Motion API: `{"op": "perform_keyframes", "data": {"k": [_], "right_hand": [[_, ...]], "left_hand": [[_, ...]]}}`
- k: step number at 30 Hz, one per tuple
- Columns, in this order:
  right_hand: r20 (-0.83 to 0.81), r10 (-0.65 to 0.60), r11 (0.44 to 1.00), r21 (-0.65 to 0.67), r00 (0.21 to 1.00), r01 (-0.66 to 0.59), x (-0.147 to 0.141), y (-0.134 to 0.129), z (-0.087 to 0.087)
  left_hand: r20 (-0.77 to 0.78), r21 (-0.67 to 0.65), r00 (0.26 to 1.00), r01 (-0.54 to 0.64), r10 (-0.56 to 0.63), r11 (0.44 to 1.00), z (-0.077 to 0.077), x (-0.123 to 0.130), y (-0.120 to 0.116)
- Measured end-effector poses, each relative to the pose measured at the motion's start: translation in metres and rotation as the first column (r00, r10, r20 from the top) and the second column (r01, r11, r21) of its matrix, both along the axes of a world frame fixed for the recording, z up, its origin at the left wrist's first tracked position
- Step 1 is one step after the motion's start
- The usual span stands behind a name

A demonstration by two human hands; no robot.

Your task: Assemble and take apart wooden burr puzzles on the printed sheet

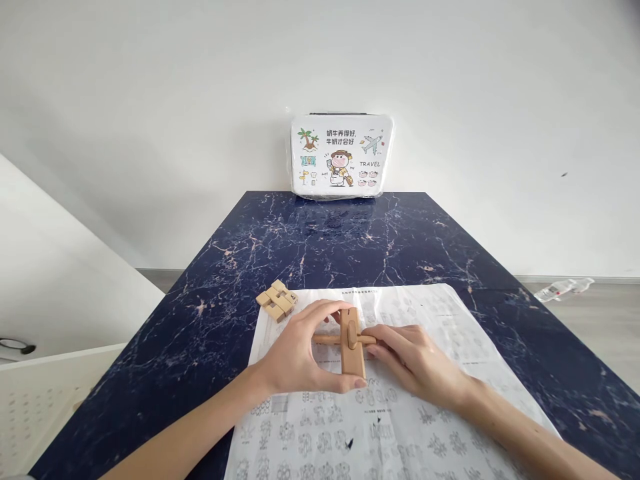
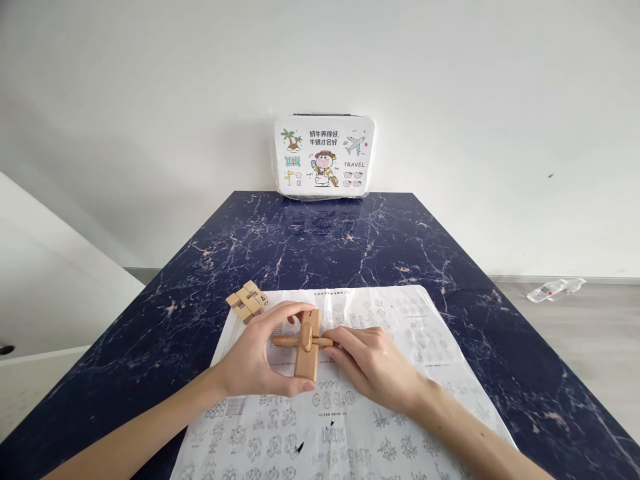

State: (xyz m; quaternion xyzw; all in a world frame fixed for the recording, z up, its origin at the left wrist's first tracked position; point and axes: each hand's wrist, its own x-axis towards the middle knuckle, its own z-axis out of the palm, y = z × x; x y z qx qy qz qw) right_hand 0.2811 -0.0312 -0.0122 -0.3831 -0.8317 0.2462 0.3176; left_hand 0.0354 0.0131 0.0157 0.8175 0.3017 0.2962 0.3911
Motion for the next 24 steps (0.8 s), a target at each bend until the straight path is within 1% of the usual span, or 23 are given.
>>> {"op": "perform_keyframes", "data": {"k": [4,7,14,18,20,21,23,24], "right_hand": [[0.026,-0.005,1.0,0.021,1.0,0.004,-0.001,0.0,0.0],[0.026,-0.001,1.0,0.008,1.0,0.001,0.0,0.0,0.001],[0.032,-0.001,0.999,-0.041,0.999,0.002,0.001,0.0,0.002],[0.043,-0.014,0.999,-0.051,0.999,0.017,0.002,0.0,0.001],[0.042,-0.025,0.998,-0.054,0.999,0.028,0.003,0.0,0.0],[0.04,-0.029,0.998,-0.056,0.999,0.032,0.003,0.0,0.0],[0.038,-0.035,0.998,-0.054,0.999,0.037,0.004,0.001,-0.001],[0.038,-0.038,0.998,-0.051,0.999,0.04,0.004,0.001,-0.001]], "left_hand": [[0.053,0.002,0.999,0.002,-0.002,1.0,0.002,0.0,0.0],[0.087,0.022,0.996,-0.001,-0.001,1.0,0.003,0.0,0.0],[0.156,0.102,0.987,-0.047,0.031,0.994,0.004,-0.001,-0.001],[0.201,0.122,0.977,-0.099,0.073,0.988,0.003,-0.004,0.0],[0.223,0.106,0.967,-0.149,0.123,0.983,0.003,-0.006,0.002],[0.226,0.09,0.96,-0.191,0.166,0.977,0.004,-0.008,0.003],[0.19,0.072,0.937,-0.309,0.292,0.948,0.005,-0.01,0.007],[0.157,0.083,0.919,-0.378,0.362,0.922,0.005,-0.011,0.01]]}}
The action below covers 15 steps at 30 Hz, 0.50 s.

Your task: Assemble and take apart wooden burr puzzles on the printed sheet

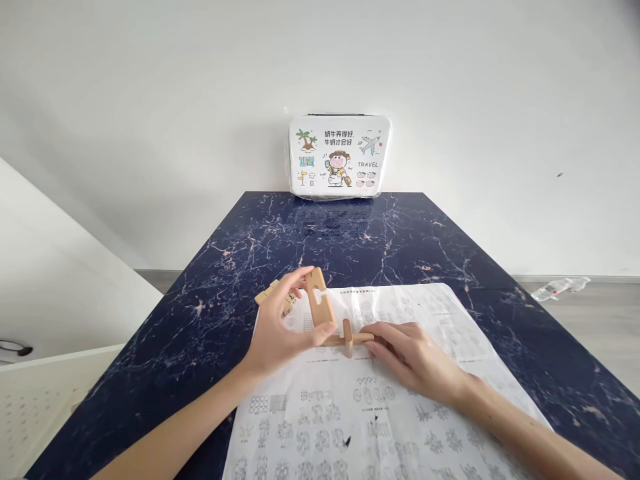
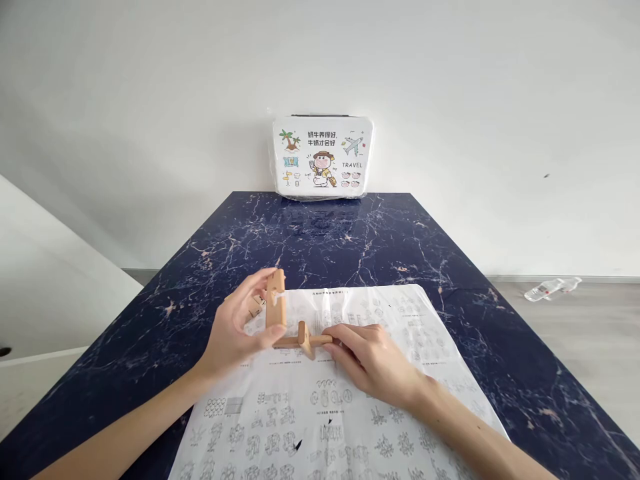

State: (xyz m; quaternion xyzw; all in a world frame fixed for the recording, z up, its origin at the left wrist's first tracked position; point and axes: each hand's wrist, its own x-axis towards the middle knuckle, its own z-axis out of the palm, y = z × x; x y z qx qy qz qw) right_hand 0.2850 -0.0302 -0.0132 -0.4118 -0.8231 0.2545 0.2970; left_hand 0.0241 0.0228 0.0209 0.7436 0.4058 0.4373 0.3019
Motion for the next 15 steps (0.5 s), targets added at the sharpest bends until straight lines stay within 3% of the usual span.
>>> {"op": "perform_keyframes", "data": {"k": [2,5,10,15], "right_hand": [[0.0,-0.003,1.0,0.007,1.0,0.003,0.0,0.0,0.0],[-0.002,-0.003,1.0,0.004,1.0,0.003,0.0,0.0,0.0],[-0.003,-0.002,1.0,-0.006,1.0,0.002,0.0,0.0,0.001],[0.008,-0.007,1.0,-0.021,1.0,0.007,0.0,0.0,0.003]], "left_hand": [[-0.1,0.023,0.986,-0.131,0.133,0.991,0.0,-0.002,0.006],[-0.257,0.083,0.941,-0.206,0.221,0.975,-0.004,-0.004,0.014],[-0.446,0.216,0.86,-0.164,0.247,0.963,-0.015,-0.006,0.022],[-0.512,0.265,0.824,-0.116,0.242,0.957,-0.02,-0.008,0.024]]}}
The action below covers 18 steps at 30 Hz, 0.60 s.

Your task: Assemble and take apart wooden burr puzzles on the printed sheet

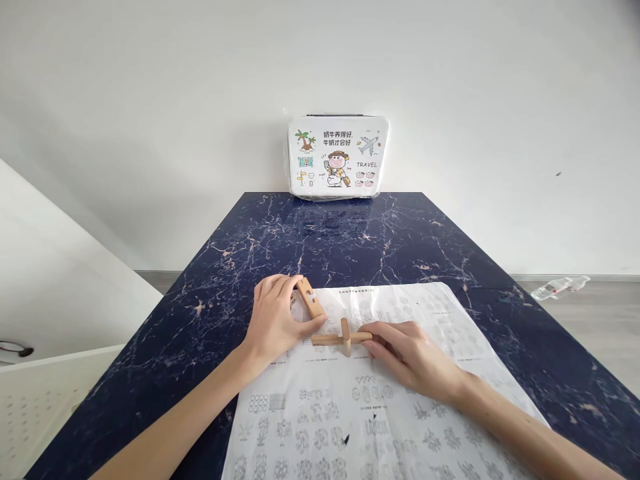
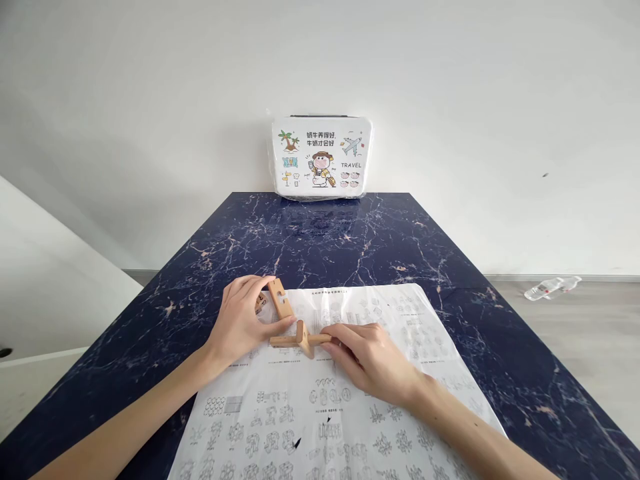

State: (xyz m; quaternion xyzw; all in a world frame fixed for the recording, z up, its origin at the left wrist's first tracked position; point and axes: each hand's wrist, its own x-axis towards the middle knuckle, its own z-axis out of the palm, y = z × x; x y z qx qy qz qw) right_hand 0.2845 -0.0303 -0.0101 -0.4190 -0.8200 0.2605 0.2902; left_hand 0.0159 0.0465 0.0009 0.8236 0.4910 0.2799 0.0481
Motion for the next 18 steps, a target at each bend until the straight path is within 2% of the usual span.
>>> {"op": "perform_keyframes", "data": {"k": [10,14,18], "right_hand": [[-0.01,0.002,1.0,0.015,1.0,-0.002,-0.001,0.001,-0.002],[-0.024,0.001,1.0,0.016,1.0,0.0,-0.001,0.001,-0.002],[-0.032,-0.001,1.0,-0.002,0.999,0.001,-0.001,0.001,-0.001]], "left_hand": [[-0.017,0.081,1.0,-0.022,0.023,0.996,-0.01,-0.002,0.003],[-0.006,0.067,1.0,-0.012,0.013,0.998,-0.003,0.0,-0.001],[0.12,0.119,0.992,0.028,-0.042,0.993,0.007,0.005,-0.007]]}}
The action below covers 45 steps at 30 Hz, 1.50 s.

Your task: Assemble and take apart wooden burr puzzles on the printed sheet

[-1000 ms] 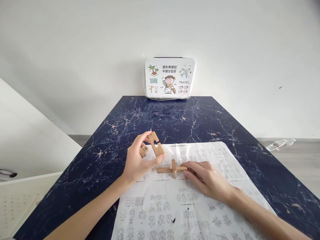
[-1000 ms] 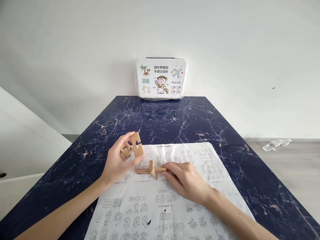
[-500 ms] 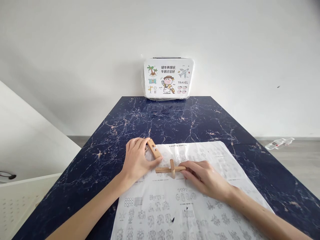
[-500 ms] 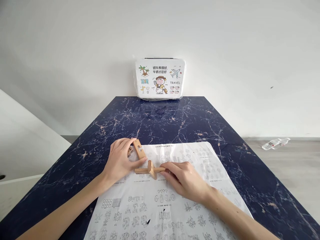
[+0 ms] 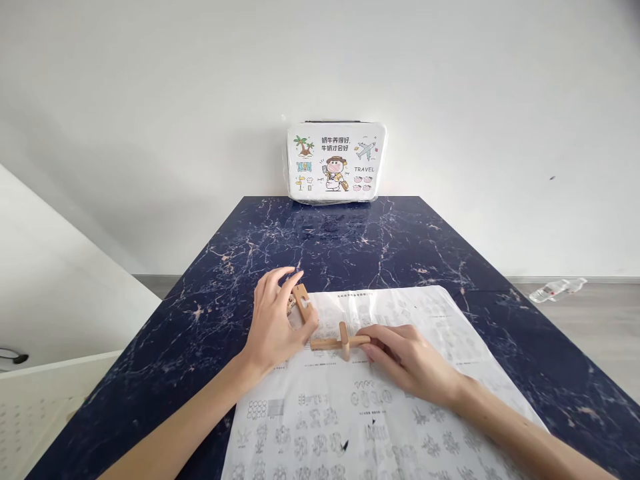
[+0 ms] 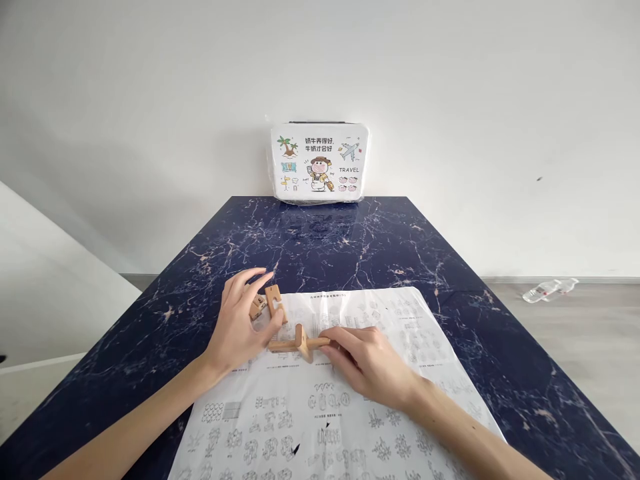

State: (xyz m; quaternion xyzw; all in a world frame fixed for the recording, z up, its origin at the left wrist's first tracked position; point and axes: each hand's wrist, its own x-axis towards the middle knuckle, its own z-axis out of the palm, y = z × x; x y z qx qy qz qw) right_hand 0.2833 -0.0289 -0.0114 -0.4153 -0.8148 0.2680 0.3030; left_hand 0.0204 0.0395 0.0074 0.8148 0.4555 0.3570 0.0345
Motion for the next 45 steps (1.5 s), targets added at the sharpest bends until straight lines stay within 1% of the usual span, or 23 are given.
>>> {"op": "perform_keyframes", "data": {"k": [4,7,9,12,13,15,17,19,25,30,33,37,45], "right_hand": [[-0.018,-0.018,0.999,-0.044,1.0,0.018,0.001,0.001,0.002],[-0.042,-0.053,0.995,-0.084,0.998,0.05,0.0,0.002,0.003],[-0.063,-0.073,0.992,-0.103,0.995,0.067,0.0,0.004,0.004],[-0.089,-0.088,0.989,-0.129,0.992,0.076,-0.001,0.005,0.005],[-0.094,-0.093,0.987,-0.139,0.991,0.079,-0.001,0.006,0.006],[-0.099,-0.099,0.983,-0.164,0.99,0.082,0.0,0.007,0.006],[-0.099,-0.094,0.978,-0.196,0.991,0.073,0.001,0.008,0.008],[-0.111,-0.075,0.971,-0.234,0.991,0.047,0.002,0.007,0.01],[-0.241,0.004,0.921,-0.377,0.97,-0.097,0.002,0.004,0.016],[-0.322,0.018,0.884,-0.437,0.946,-0.165,0.0,0.002,0.015],[-0.341,0.021,0.876,-0.448,0.94,-0.182,0.0,0.001,0.016],[-0.322,0.03,0.875,-0.449,0.946,-0.18,0.001,0.001,0.016],[-0.31,0.025,0.866,-0.469,0.95,-0.175,0.011,0.007,0.017]], "left_hand": [[0.149,0.05,0.984,0.09,-0.096,0.995,0.005,0.002,-0.005],[0.181,0.072,0.964,0.185,-0.196,0.98,0.007,0.003,-0.009],[0.142,0.077,0.948,0.276,-0.284,0.958,0.007,0.004,-0.013],[0.0,0.064,0.901,0.434,-0.435,0.899,0.007,0.005,-0.017],[-0.052,0.047,0.88,0.475,-0.472,0.879,0.007,0.006,-0.018],[-0.131,-0.001,0.848,0.518,-0.514,0.855,0.005,0.007,-0.02],[-0.161,-0.036,0.837,0.524,-0.523,0.851,0.004,0.007,-0.02],[-0.156,-0.04,0.837,0.525,-0.524,0.85,0.004,0.008,-0.02],[-0.102,0.027,0.837,0.542,-0.537,0.84,0.008,0.008,-0.021],[-0.074,0.027,0.838,0.543,-0.54,0.839,0.009,0.009,-0.023],[-0.043,0.009,0.838,0.544,-0.543,0.839,0.009,0.01,-0.024],[-0.009,-0.009,0.835,0.55,-0.55,0.835,0.009,0.01,-0.023],[-0.002,-0.043,0.823,0.567,-0.568,0.822,0.011,0.01,-0.021]]}}
